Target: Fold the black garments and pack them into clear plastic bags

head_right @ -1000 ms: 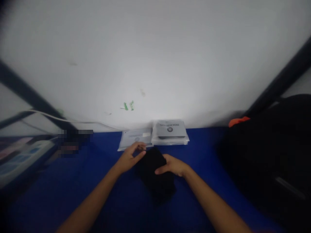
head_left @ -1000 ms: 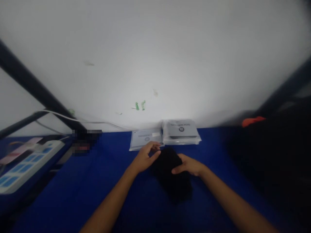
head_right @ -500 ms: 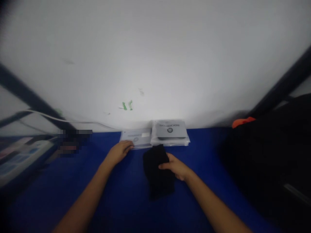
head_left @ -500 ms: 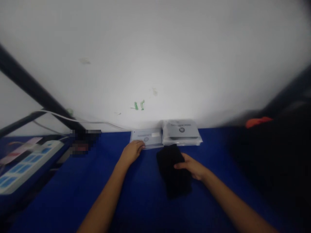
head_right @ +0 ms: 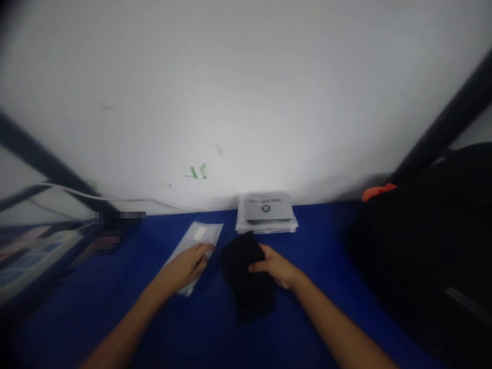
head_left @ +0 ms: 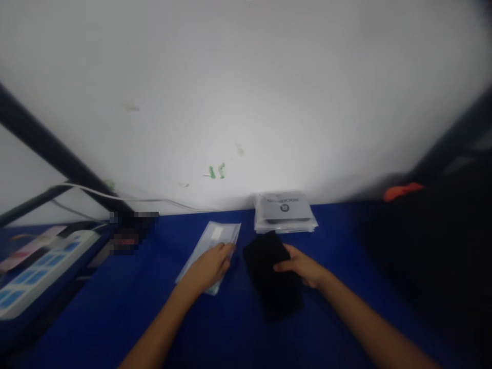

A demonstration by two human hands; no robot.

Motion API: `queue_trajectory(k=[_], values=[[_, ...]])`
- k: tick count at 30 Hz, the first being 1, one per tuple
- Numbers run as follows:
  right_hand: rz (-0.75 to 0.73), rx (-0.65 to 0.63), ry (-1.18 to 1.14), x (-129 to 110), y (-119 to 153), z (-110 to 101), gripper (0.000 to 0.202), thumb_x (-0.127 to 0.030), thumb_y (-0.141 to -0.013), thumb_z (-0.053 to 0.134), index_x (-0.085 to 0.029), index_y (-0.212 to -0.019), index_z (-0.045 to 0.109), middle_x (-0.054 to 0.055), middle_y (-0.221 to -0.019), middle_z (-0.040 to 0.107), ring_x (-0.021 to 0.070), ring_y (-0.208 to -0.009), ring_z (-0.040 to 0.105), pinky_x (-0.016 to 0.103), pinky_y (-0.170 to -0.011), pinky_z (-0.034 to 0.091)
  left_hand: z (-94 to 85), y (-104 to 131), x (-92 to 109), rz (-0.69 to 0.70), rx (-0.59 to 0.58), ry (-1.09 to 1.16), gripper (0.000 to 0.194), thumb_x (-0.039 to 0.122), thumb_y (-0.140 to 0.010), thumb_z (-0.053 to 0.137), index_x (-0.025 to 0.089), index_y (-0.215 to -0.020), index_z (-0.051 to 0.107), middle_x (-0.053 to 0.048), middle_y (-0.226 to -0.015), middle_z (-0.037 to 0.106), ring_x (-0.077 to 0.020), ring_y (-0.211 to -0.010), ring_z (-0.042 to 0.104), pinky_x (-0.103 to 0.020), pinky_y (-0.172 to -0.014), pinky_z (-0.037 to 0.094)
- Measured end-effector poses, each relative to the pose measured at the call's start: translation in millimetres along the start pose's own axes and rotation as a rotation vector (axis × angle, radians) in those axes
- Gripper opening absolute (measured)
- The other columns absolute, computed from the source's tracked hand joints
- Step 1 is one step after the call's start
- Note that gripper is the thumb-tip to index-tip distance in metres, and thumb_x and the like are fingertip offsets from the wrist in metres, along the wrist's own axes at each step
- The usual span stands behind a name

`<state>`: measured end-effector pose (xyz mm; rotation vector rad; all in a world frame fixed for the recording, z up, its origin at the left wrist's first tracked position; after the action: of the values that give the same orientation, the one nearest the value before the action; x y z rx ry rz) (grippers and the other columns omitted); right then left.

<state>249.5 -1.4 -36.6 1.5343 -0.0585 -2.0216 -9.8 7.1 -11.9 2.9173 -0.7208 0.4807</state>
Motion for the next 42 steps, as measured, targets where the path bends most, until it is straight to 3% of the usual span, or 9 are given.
queue_trajectory(k=[3,7,10,13,16,23,28,35,42], values=[[0.006,0.012,-0.034,-1,1,-1,0.058,-0.009,-0.055,0.080,-0.020,-0.109,0.062,0.001,-0.097,0.073,0.0214,-0.093,0.069,0.035,-0.090,0.051,4.2,3,12,0.099,-0.015,0.003,0.014,0.014,-0.083,0.045,0.020,-0.081,0.057,-0.003,-0.081,0.058,-0.0181,-0.072,0.059,-0.028,-0.066,0.042],[-0.008,0.012,-0.085,-2,2,-3,0.054,-0.009,-0.056,0.080,-0.020,-0.105,0.063,0.000,-0.091,0.073,0.0188,-0.084,0.070,0.029,-0.078,0.054,6.4,2,23,0.294,0.060,-0.046,0.013,0.016,-0.080,0.051,0.019,-0.067,0.051,-0.001,-0.069,0.053,-0.0138,-0.059,0.051,-0.025,-0.055,0.036],[-0.002,0.030,-0.111,-2,3,-3,0.054,-0.009,-0.056,0.080,-0.020,-0.106,0.062,0.000,-0.092,0.073,0.0190,-0.084,0.070,0.028,-0.075,0.054,2.4,0,32,0.447,0.286,-0.126,0.027,0.023,-0.087,0.050,0.018,-0.061,0.048,0.000,-0.060,0.047,-0.0122,-0.052,0.045,-0.026,-0.050,0.030],[0.012,0.034,-0.114,-1,2,-3,0.057,-0.010,-0.057,0.080,-0.020,-0.109,0.061,0.001,-0.092,0.074,0.0193,-0.082,0.070,0.029,-0.074,0.054,-2.9,-2,42,0.490,0.584,-0.196,0.037,0.027,-0.092,0.051,0.018,-0.057,0.045,0.002,-0.054,0.042,-0.0114,-0.049,0.040,-0.028,-0.048,0.024],[0.019,0.014,-0.087,0,1,-2,0.057,-0.009,-0.057,0.079,-0.019,-0.110,0.062,0.001,-0.089,0.074,0.0192,-0.081,0.070,0.029,-0.075,0.053,-1.7,-5,51,0.488,0.716,-0.221,0.040,0.031,-0.091,0.055,0.018,-0.054,0.043,0.003,-0.052,0.040,-0.0109,-0.047,0.037,-0.028,-0.048,0.024],[-0.005,0.010,-0.074,-2,2,-5,0.057,-0.009,-0.058,0.080,-0.022,-0.111,0.063,-0.001,-0.090,0.073,0.0187,-0.085,0.069,0.029,-0.078,0.052,8.0,-2,60,0.474,0.721,-0.203,0.040,0.032,-0.091,0.057,0.018,-0.056,0.045,0.002,-0.054,0.044,-0.0113,-0.050,0.040,-0.028,-0.050,0.028],[0.024,-0.142,0.063,-2,3,0,0.054,-0.009,-0.060,0.078,-0.019,-0.112,0.065,0.000,-0.089,0.073,0.0156,-0.079,0.067,0.025,-0.072,0.051,7.2,4,66,0.465,0.810,-0.217,0.041,0.032,-0.088,0.062,0.019,-0.053,0.044,0.002,-0.051,0.041,-0.0126,-0.050,0.038,-0.030,-0.050,0.026],[0.066,-0.295,0.177,10,4,17,0.038,-0.007,-0.061,0.074,-0.016,-0.098,0.071,-0.004,-0.077,0.068,0.0091,-0.064,0.058,0.019,-0.060,0.042,19.6,6,84,0.624,0.726,-0.181,0.041,0.037,-0.090,0.057,0.019,-0.054,0.048,0.001,-0.052,0.044,-0.0137,-0.052,0.040,-0.030,-0.050,0.028],[-0.035,-0.117,0.001,20,-5,22,0.033,-0.015,-0.068,0.072,-0.018,-0.101,0.070,-0.001,-0.081,0.071,0.0146,-0.072,0.063,0.025,-0.069,0.047,22.3,6,88,0.678,0.612,-0.181,0.035,0.026,-0.088,0.056,0.018,-0.055,0.050,0.001,-0.053,0.048,-0.0129,-0.052,0.044,-0.029,-0.051,0.032]])
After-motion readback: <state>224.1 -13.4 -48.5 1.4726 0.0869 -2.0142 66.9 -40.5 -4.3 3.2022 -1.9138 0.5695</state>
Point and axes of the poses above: each hand's wrist, its own y-axis away from the middle knuckle, its own z-axis out of the palm, x = y × z, the point moved 3 cm from there along -y, towards the middle knuckle
